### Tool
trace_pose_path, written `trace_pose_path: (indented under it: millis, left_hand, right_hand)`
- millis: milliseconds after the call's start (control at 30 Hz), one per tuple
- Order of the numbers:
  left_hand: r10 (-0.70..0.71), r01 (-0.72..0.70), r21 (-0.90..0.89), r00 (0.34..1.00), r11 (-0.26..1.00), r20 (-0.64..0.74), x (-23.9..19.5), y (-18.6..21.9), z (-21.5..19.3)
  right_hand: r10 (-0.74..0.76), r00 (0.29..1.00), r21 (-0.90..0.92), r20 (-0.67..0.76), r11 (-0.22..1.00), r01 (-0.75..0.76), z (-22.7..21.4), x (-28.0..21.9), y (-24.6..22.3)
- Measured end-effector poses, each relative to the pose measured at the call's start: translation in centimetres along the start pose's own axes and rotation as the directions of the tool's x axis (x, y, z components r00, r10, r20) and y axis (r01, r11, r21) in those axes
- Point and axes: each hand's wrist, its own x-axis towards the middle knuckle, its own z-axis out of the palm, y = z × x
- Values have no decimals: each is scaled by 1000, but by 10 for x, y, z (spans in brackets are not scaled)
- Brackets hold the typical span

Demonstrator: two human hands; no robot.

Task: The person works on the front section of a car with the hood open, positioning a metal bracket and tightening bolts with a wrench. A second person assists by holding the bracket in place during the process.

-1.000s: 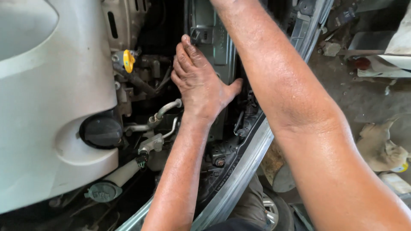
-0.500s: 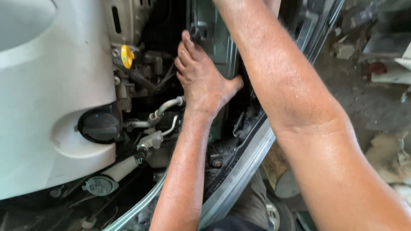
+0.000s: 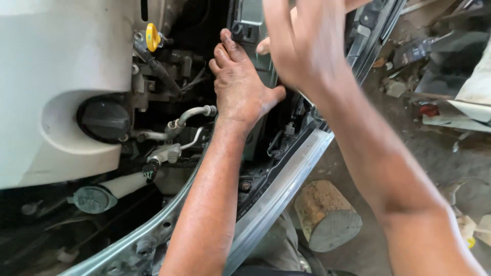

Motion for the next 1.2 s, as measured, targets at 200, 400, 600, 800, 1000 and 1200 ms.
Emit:
trace_pose_path:
  millis: [200, 400, 600, 800, 1000, 1200]
  left_hand:
    - [63, -72, -49, 985, 996, -161, 1, -11, 12]
    - [75, -61, 59, 962, 996, -264, 25, -29, 53]
    - [111, -78, 114, 941, 990, -320, 23, -23, 40]
    - [48, -50, -4, 971, 999, -233, 12, -11, 21]
    - [48, -49, -1, 969, 999, -242, 21, -16, 31]
    - [17, -3, 72, 979, 997, -204, 20, -13, 25]
  right_hand:
    - [137, 990, 10, 42, 990, -137, 22, -87, -15]
    - [348, 938, -28, -14, 937, -348, 46, -81, -22]
    - [438, 887, 165, -149, 895, -415, 63, -85, -11]
    - [525, 836, 234, -161, 843, -484, 65, -77, -6]
    - [555, 814, 286, -172, 819, -498, 73, -70, 2]
    - [421, 894, 206, -156, 899, -387, 71, -68, -9]
